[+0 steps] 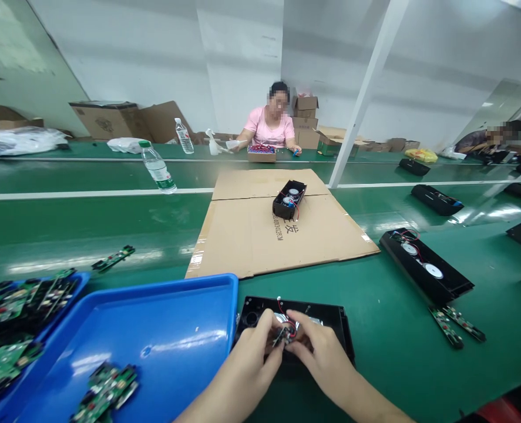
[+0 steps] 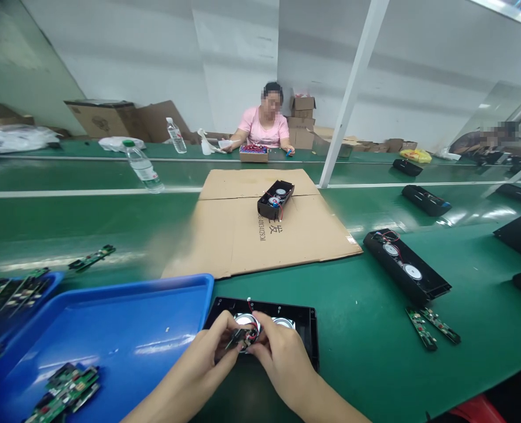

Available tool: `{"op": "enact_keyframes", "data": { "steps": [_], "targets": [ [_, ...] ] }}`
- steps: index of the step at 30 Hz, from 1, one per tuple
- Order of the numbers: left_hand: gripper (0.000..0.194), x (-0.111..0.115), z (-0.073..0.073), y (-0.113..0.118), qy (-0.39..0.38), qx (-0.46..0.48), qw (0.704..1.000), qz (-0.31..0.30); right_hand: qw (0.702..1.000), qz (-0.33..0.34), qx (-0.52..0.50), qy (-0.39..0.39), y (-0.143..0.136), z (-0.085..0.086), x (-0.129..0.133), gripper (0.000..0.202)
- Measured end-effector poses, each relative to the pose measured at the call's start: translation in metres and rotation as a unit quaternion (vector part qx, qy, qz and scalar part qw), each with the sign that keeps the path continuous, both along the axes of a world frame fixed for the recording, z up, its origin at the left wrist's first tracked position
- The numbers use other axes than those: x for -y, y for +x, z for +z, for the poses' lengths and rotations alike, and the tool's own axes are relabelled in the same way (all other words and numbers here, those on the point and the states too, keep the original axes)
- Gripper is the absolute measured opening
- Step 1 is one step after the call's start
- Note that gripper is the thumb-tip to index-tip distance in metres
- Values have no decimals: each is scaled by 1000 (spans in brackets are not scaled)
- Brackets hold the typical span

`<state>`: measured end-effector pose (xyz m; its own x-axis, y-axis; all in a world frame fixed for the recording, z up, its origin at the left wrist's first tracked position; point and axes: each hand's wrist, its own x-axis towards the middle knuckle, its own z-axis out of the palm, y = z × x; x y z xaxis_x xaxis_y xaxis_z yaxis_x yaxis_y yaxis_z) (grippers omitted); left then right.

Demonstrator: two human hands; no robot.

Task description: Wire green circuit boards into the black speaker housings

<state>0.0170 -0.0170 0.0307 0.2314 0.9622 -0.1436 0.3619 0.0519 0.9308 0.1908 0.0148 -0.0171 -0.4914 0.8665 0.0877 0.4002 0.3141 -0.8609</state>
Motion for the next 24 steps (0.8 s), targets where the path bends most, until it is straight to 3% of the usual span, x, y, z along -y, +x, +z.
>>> {"op": "enact_keyframes", "data": {
  "steps": [5,12,17,20,24],
  "targets": [
    [6,2,1,-3,-13,38,999,-15,1000,20,-12,10,0,9,0,23],
    [7,-6,1,-1,1,88,996,10,999,-5,-16,51,-3,1,1,24],
    [9,-5,-1,0,-7,-12,998,65,998,25,50,-29,4,24,-5,25],
    [6,-2,0,-3,-5,-51,996,77,990,35,120,62,3,34,-18,31],
    [5,-4,-2,-7,-1,-78,993,93,955,23,238,177,-20,28,-50,31]
  ]
}}
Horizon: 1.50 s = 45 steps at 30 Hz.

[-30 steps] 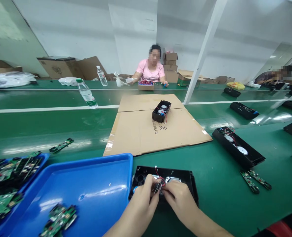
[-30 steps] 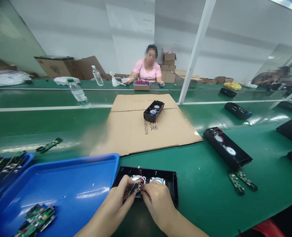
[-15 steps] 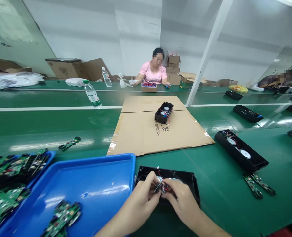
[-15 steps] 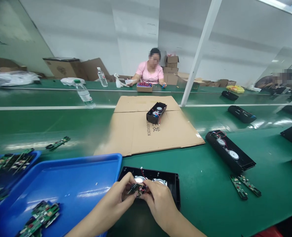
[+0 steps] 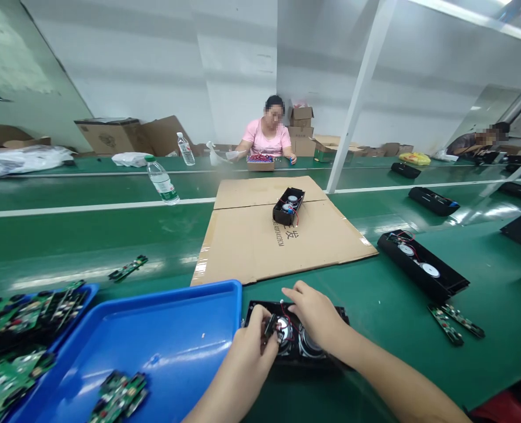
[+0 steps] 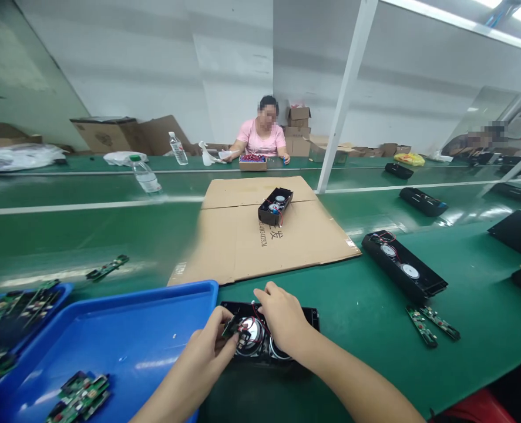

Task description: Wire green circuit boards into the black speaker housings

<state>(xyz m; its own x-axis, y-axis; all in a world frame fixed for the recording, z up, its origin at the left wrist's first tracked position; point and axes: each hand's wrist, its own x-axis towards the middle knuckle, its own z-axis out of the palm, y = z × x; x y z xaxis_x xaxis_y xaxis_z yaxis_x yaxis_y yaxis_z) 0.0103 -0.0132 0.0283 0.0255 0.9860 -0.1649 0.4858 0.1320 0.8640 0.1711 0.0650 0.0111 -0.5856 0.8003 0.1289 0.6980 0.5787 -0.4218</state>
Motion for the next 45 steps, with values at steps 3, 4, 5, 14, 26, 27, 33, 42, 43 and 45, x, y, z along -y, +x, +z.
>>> {"op": "enact_keyframes", "data": {
  "steps": [3,4,5,14,26,27,33,42,43,45],
  "targets": [
    [4,-5,-4,-1,15,-8,1000,26,1000,4,12,-2,-15,-5,-18,18],
    [4,-7,-5,-2,18,-3,999,31,1000,7,6,-5,-16,-5,-20,15],
    [4,-8,-5,-2,20,4,999,33,1000,8,3,-5,-15,-3,-19,15],
    [6,-11,-13,1,47,39,995,83,964,9,-190,-186,21,6,34,14],
    [15,-10,-21,9,43,101,992,65,978,-16,-201,51,4,-37,46,15],
    [16,-9,-21,9,37,116,991,63,978,-18,-201,60,5,-37,46,15],
    [17,-6,-21,13,21,167,984,60,972,-25,-191,132,2,-36,50,19],
    [13,-6,-25,14,45,144,987,59,959,-1,-168,228,-2,-40,52,29],
    [13,-6,-25,13,46,130,989,56,958,5,-169,232,-1,-40,52,29],
    [11,-6,-24,11,46,97,993,44,961,17,-175,215,0,-39,53,29]
  ]
}}
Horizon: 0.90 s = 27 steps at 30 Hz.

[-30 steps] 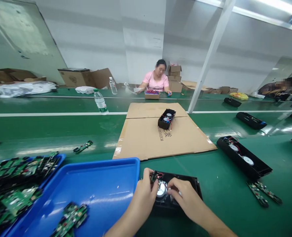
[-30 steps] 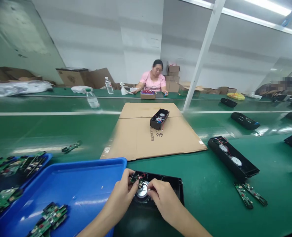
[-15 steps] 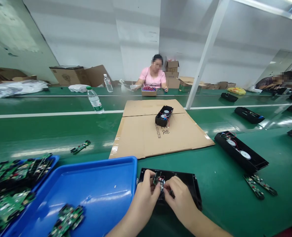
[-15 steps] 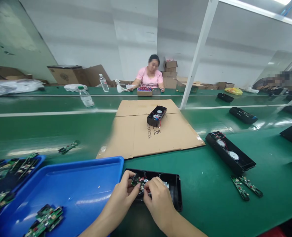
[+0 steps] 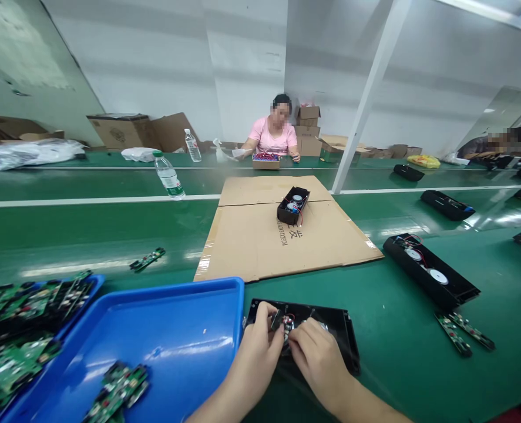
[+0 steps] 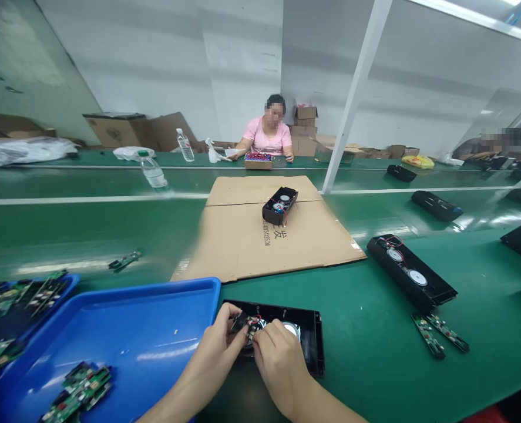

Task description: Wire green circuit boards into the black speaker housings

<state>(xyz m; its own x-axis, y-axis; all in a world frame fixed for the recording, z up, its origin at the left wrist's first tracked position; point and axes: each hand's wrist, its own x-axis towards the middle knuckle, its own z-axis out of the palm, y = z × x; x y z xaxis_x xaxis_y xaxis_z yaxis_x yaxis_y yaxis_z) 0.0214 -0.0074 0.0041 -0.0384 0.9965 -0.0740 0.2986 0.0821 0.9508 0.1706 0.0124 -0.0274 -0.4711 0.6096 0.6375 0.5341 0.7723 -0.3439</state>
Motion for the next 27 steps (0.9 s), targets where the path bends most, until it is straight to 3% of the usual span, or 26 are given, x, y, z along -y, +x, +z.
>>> {"op": "enact_keyframes", "data": {
  "steps": [6,9,13,23,27],
  "targets": [
    [9,0,1,-5,2,-17,998,-65,997,5,-26,-76,5,2,0,28],
    [8,0,2,-8,7,6,997,-79,992,-10,-50,-119,7,-2,0,14],
    [7,0,3,-9,6,38,995,-88,982,-5,-32,-184,10,-8,0,41],
    [7,0,2,-7,-10,12,995,-96,987,-21,0,-161,6,-8,7,36],
    [6,-2,4,-8,-16,20,995,-93,969,-5,10,-245,7,-3,2,34]
  ]
}}
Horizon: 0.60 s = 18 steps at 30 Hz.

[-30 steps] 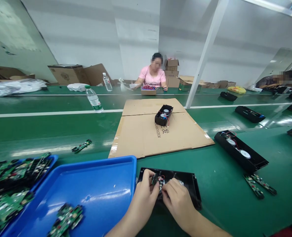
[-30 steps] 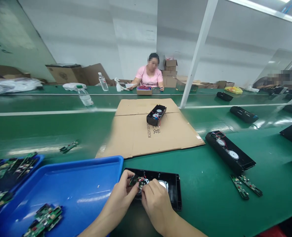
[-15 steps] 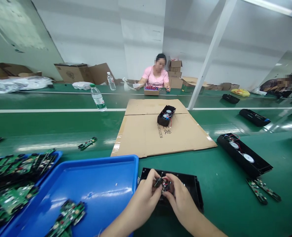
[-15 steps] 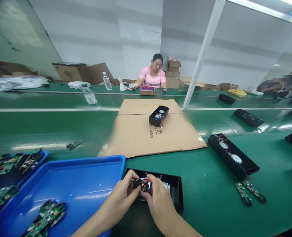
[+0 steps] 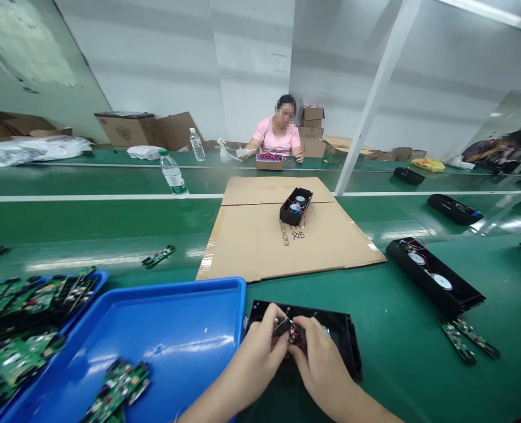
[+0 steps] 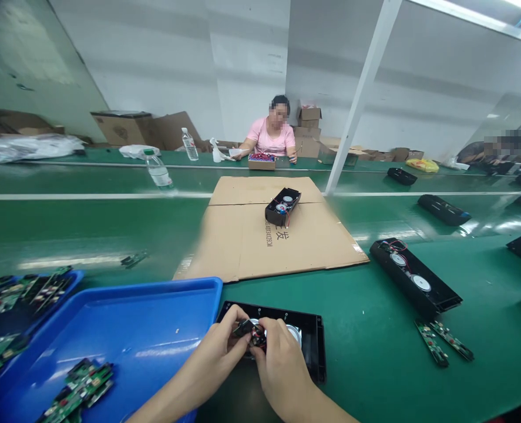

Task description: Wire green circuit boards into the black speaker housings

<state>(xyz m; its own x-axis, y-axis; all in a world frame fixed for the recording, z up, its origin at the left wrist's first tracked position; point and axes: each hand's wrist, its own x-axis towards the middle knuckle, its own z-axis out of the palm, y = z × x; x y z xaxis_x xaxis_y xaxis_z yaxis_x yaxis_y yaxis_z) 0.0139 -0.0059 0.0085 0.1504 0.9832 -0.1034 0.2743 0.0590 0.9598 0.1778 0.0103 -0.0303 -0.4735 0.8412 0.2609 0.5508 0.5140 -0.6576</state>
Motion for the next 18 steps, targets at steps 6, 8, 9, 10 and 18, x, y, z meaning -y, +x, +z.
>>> {"op": "enact_keyframes", "data": {
  "steps": [6,8,9,10,18],
  "targets": [
    [11,-4,1,-5,-13,-23,997,73,981,69,15,-180,28,42,-8,70],
    [13,-5,2,-7,-17,-28,995,92,980,63,33,-188,48,53,-12,65],
    [14,-6,3,-8,-15,-36,994,102,982,57,46,-174,60,55,-16,58],
    [15,-6,3,-9,-12,-46,993,110,986,49,63,-147,74,53,-23,49],
    [31,-11,9,-14,26,-198,977,75,822,-417,388,-5,230,2,-140,79]
  ]
}}
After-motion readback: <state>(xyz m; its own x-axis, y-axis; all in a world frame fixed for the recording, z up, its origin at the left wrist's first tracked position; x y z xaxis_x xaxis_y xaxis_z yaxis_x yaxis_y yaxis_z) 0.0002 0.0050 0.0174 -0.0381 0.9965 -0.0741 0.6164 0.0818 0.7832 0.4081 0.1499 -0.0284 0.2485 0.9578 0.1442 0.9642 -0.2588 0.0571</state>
